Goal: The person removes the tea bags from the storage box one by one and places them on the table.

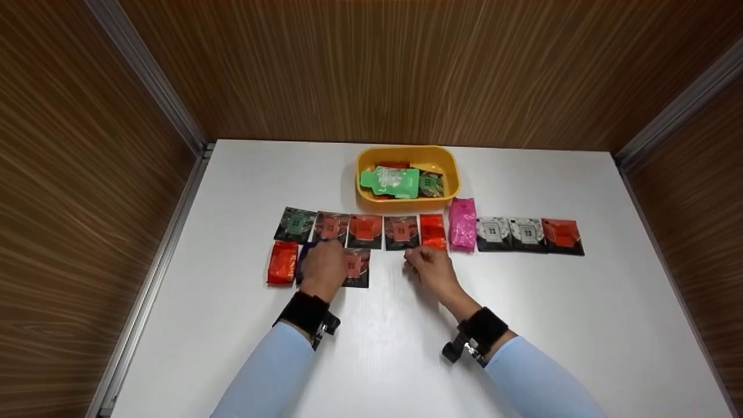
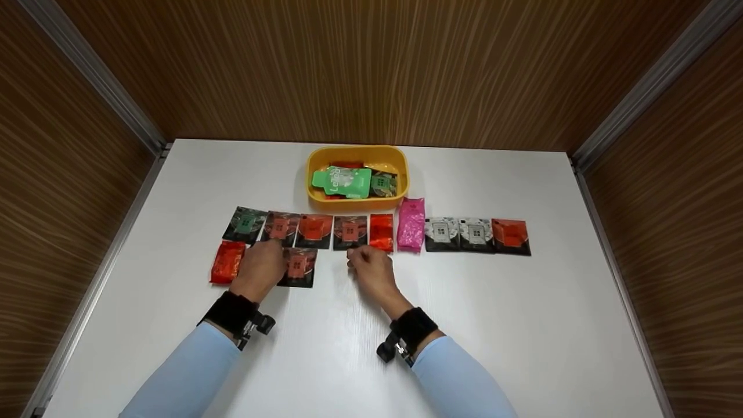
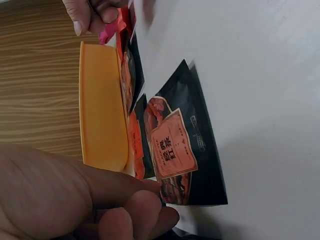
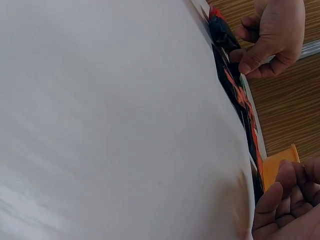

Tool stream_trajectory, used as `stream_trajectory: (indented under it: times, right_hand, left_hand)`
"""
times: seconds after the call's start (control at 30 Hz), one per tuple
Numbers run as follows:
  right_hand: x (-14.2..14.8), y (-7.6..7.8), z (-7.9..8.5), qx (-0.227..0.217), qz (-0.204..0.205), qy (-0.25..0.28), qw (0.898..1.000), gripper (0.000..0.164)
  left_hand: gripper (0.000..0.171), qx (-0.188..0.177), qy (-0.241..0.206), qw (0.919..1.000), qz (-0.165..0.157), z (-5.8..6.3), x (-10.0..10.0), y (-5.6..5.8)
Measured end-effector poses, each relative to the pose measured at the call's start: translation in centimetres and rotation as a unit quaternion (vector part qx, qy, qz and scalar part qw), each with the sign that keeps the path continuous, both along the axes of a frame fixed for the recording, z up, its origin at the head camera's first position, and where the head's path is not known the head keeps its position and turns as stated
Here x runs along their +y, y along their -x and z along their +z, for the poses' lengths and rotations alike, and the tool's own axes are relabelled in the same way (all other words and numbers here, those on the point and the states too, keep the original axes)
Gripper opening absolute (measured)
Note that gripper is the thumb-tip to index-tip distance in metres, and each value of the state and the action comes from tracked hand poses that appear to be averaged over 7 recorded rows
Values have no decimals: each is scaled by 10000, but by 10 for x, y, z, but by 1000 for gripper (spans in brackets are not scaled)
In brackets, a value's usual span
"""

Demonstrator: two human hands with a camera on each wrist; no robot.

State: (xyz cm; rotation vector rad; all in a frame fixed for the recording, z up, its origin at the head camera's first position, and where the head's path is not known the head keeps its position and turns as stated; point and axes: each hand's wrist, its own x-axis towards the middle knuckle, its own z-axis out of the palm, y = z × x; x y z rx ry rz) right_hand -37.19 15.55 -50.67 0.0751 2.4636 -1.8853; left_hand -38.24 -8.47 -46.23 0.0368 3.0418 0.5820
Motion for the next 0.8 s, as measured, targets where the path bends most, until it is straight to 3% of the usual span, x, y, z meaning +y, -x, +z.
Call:
stream_trajectory:
  times: [0.3,0.57,0.8]
  right_hand:
    - [5,19,17,205,-16,-437,9988,25]
    - [12,47,45,626,90,-793,9948,28]
    - [19,73,70,864,146,-1151,9895,29]
  left_hand:
    - [11,655,-284,9968,-355,20,16,12]
    - [6,1500,-672,9835,-757,35,42,34]
    - [24,1363,-909,9807,-1064,46,61,57]
